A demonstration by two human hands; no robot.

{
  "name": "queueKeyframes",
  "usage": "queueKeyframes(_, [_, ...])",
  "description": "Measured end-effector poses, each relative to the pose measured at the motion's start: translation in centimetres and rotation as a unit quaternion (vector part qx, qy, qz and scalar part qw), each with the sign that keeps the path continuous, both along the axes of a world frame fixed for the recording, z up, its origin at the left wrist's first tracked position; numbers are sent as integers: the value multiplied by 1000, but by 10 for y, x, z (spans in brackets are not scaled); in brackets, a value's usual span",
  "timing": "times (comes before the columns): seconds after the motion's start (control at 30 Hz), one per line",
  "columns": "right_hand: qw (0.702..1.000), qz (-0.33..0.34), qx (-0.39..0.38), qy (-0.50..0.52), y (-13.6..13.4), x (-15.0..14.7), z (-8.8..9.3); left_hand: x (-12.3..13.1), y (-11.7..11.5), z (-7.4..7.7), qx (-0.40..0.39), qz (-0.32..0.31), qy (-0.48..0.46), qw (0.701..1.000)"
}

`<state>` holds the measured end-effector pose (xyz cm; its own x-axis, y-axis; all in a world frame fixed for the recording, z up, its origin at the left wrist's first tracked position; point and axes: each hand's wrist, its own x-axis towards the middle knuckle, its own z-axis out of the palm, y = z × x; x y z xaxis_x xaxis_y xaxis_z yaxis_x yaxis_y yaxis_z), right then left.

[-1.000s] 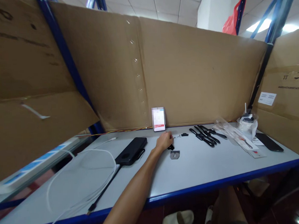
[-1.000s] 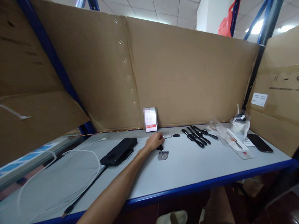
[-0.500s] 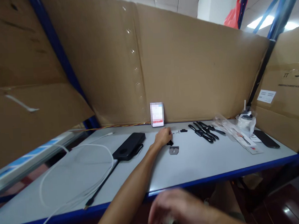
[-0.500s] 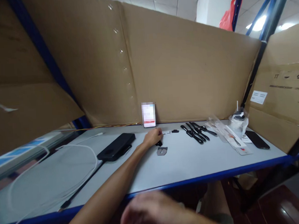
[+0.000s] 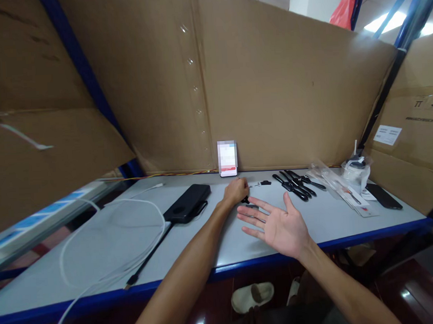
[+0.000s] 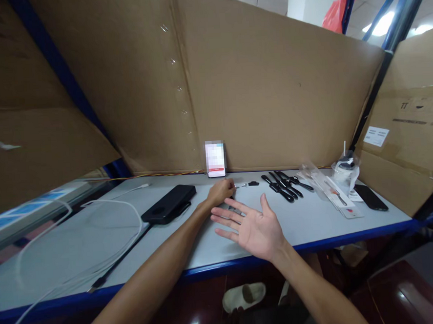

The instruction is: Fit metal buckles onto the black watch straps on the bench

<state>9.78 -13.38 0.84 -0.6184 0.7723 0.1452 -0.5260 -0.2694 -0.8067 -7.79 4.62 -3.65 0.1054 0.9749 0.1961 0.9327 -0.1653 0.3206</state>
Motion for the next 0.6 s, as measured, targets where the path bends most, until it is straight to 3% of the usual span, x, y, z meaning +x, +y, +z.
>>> queueKeyframes(0.07, [997,-47,28,-48,23,10,1,0,-1,1,-2,1,7,1000])
queueKeyframes(0.13, [973,-166,69,-143,59,27,4,1,-1,1,-4,4,15,1000])
queueKeyframes(0.2, [892,-318,128,-295,100,46,9,1,-1,0,-6,8,16,1000])
queueKeyframes(0.3, [721,-392,272,-502,152,74,19,1,1,-1,-8,10,7,1000])
queueKeyframes(0.37, [606,-367,339,-619,171,87,26,0,2,-2,-6,12,3,1000])
queueKeyframes(0.43, [522,-266,354,-729,177,96,31,0,2,-3,-3,15,2,1000])
queueKeyframes(0.5, [469,-136,311,-815,174,102,33,0,2,-3,-3,16,2,1000])
queueKeyframes(0.53, [458,-83,283,-839,171,103,33,0,3,-3,-4,16,1,1000])
queueKeyframes(0.6, [440,-59,269,-855,163,103,30,-1,3,-3,-7,14,-1,1000])
